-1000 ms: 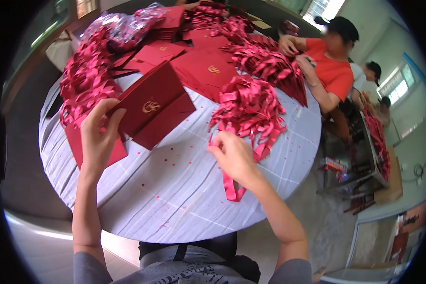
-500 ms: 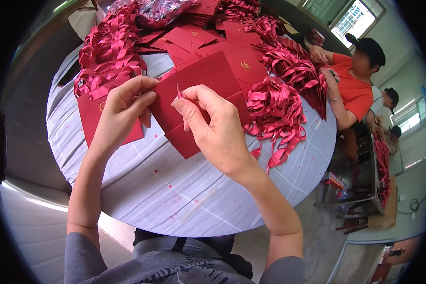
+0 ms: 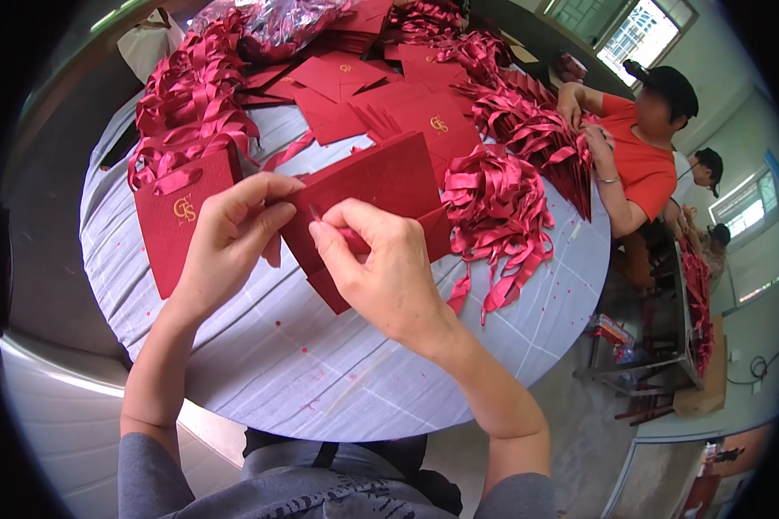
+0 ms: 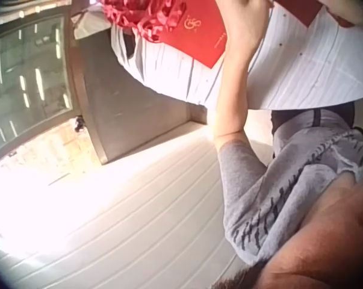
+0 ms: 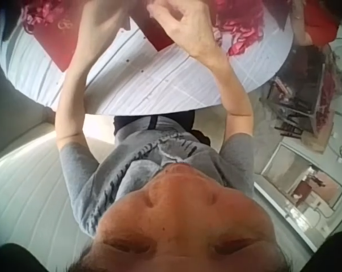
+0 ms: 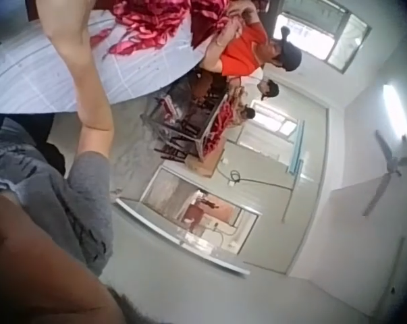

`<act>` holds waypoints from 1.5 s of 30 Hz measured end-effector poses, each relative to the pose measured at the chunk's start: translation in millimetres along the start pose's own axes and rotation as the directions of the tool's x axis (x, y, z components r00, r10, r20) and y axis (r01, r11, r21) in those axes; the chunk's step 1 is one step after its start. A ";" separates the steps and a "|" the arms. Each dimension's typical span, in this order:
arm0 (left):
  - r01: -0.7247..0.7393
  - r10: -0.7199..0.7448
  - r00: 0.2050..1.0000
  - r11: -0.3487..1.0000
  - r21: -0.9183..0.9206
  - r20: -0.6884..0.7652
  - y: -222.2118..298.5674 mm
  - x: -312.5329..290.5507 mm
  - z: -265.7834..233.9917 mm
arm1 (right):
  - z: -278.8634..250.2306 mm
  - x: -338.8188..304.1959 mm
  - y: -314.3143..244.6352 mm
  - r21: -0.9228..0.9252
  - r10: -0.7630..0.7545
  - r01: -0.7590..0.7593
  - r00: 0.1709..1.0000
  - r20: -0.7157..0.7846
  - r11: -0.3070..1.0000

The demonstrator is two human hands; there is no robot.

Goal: The person attaches ribbon handles to paper gift bags by hand, threading ribbons through the holes of each bag and placing the assembled bags on the table.

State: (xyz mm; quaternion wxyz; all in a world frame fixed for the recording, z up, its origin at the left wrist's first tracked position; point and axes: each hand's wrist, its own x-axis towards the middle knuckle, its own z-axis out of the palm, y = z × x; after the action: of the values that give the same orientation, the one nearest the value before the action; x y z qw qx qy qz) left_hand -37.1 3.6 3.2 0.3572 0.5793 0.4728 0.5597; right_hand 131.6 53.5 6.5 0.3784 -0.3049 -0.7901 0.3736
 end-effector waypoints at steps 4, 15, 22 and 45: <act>-0.005 0.005 1.000 1.000 0.008 0.014 2.2 -0.1 1.3 | -1.2 -1.2 4.8 0.036 -0.014 0.015 1.000 -0.017 0.999; -0.218 0.223 0.975 0.942 0.254 0.012 0.4 -1.2 10.8 | -14.7 -0.2 -8.1 0.188 0.199 -0.221 0.971 0.129 0.957; -0.343 0.364 0.931 0.869 0.356 0.009 -1.4 -0.2 17.7 | -10.0 -3.3 -12.8 0.214 0.259 -0.260 0.965 0.034 0.942; -0.420 0.391 0.906 0.782 0.461 0.161 9.8 1.4 18.8 | -51.6 15.1 -36.0 -0.657 -0.250 0.365 0.931 0.266 0.660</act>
State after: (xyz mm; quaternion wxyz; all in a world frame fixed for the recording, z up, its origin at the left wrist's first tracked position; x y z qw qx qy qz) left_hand -17.3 4.2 10.6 0.0850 0.7536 0.4518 0.4699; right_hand 159.2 64.4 64.0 0.2318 -0.2568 -0.9382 0.0015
